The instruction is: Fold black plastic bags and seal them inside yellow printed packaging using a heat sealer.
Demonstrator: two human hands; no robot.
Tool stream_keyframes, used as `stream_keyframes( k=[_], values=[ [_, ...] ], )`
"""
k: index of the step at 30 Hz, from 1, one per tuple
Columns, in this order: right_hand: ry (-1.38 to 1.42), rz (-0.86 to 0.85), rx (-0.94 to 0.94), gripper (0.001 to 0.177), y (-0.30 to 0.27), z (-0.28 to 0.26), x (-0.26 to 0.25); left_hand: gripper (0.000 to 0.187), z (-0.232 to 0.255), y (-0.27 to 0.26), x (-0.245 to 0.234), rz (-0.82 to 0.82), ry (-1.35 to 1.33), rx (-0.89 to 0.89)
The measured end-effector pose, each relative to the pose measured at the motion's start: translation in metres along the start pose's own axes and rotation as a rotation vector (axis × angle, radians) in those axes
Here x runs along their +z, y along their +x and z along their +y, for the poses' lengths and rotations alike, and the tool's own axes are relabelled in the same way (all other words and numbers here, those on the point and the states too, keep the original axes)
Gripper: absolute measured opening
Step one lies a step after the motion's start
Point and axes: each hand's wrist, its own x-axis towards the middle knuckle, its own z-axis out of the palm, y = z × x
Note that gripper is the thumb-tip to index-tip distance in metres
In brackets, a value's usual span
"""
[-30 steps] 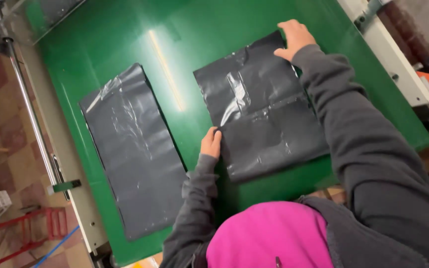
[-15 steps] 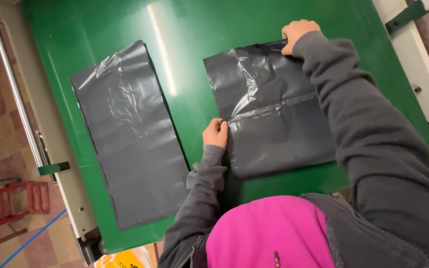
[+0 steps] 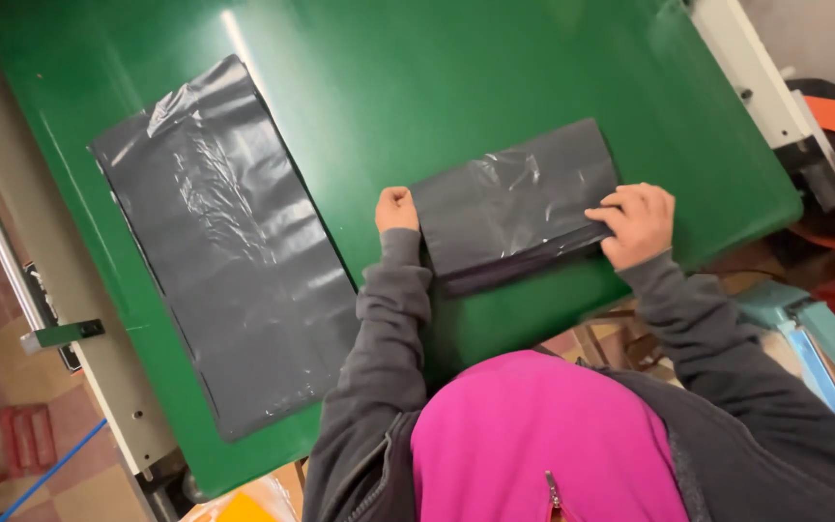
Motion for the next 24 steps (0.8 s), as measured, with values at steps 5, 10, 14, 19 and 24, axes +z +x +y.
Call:
stream_keyframes(
  k=[5,10,14,19,24],
  values=[
    [-0.04,-0.068,-0.014,0.036,-0.028,-0.004,-0.015,0.017,0.07,-0.018,-0.031,0.027,0.047,0.048],
    [0.103,-0.06,-0.066,0.062,0.032,-0.05,-0.035,0.035,0.217,-0.082,-0.029,0.061,0.57,0.382],
    [0.407,-0.051,0.008,0.075,0.061,-0.079,0.066,0.095,0.201,-0.135,0.035,-0.143,0.954,0.728],
    [0.308,-0.131,0.086,0.078,0.074,-0.036,0.15,0.09,0.159,-0.128,0.04,0.01,1.189,0.856],
    [-0.056,-0.219,0.185,0.09,0.039,0.001,0.11,0.113,0.205,-0.161,-0.05,-0.52,0.904,0.555]
  ],
)
